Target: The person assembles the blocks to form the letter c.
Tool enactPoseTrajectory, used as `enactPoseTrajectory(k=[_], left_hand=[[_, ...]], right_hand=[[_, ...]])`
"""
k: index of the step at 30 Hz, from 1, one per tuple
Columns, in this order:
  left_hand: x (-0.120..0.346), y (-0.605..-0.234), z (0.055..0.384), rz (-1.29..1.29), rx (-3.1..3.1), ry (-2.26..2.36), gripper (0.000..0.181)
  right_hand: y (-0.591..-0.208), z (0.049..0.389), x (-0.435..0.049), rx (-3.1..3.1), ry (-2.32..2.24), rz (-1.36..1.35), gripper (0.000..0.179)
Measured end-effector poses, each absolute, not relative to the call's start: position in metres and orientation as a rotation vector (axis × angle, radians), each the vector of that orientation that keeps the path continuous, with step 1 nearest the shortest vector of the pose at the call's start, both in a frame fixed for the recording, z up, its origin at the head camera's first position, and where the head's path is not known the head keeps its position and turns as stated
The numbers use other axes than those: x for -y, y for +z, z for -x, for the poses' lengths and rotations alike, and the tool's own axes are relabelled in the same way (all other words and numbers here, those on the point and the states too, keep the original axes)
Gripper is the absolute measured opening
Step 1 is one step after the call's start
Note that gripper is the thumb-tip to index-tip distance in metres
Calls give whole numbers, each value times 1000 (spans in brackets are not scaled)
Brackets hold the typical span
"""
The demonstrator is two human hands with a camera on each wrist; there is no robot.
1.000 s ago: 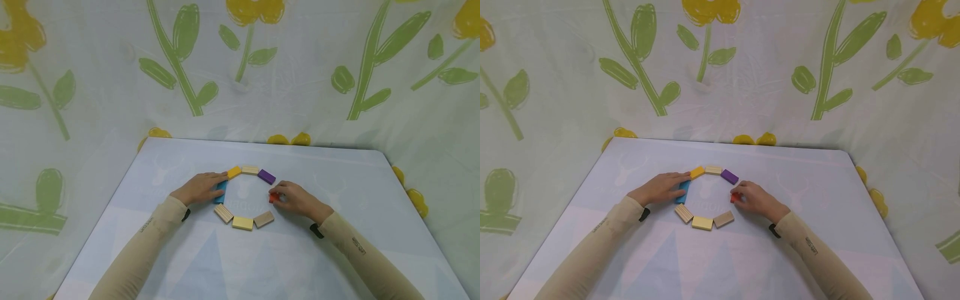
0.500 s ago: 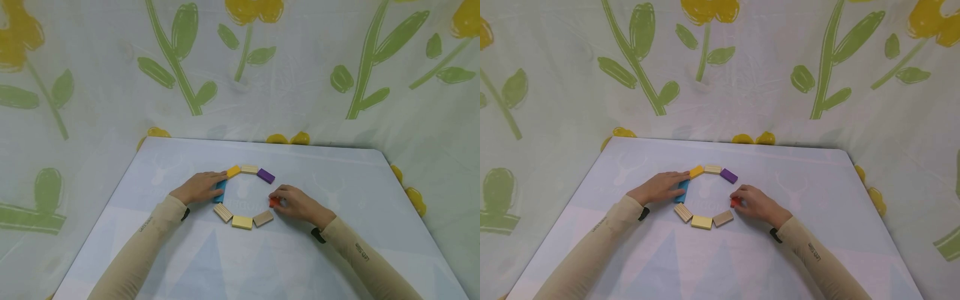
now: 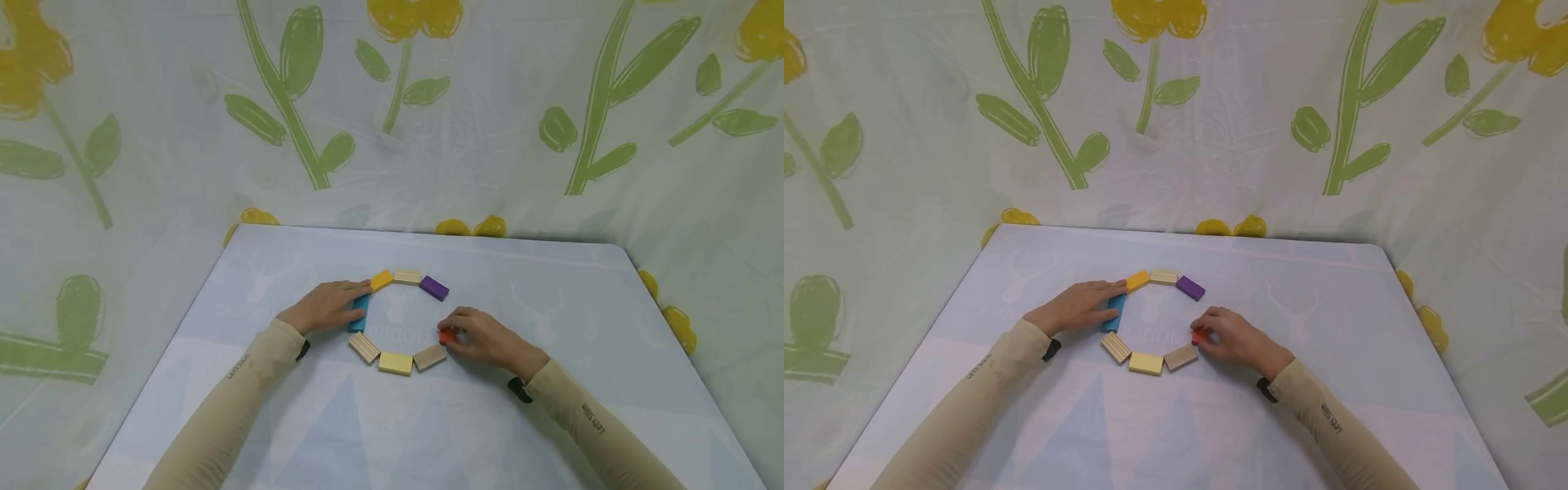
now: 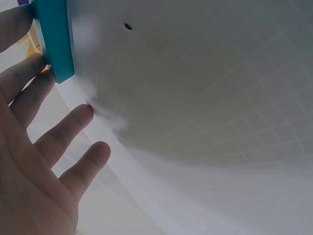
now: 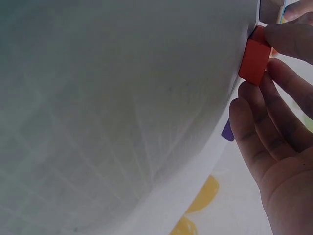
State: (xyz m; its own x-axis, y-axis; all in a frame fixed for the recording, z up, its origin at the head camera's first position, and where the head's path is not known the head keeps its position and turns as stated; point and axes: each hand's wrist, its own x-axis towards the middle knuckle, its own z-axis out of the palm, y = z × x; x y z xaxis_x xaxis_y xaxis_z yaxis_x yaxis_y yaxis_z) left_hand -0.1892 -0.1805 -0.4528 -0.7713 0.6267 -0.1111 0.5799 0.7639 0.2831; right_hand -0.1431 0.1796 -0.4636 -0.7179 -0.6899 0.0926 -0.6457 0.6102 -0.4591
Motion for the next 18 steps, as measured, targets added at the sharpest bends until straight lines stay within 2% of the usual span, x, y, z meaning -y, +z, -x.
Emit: enactPoseTrajectory(k=[10,14,18], left_hand=[[184,-457,189,-963,-2764,335,60],[184,-458,189,-970,-2754,365,60],[186,-460,188,-979,-2749,396,61]], right_hand=[[-464,139,-179,-2737,-745,1145,37],[-460,136,-184,-2805,-787,1060,50],[-457,138,-194,-2949,-817,850,61]])
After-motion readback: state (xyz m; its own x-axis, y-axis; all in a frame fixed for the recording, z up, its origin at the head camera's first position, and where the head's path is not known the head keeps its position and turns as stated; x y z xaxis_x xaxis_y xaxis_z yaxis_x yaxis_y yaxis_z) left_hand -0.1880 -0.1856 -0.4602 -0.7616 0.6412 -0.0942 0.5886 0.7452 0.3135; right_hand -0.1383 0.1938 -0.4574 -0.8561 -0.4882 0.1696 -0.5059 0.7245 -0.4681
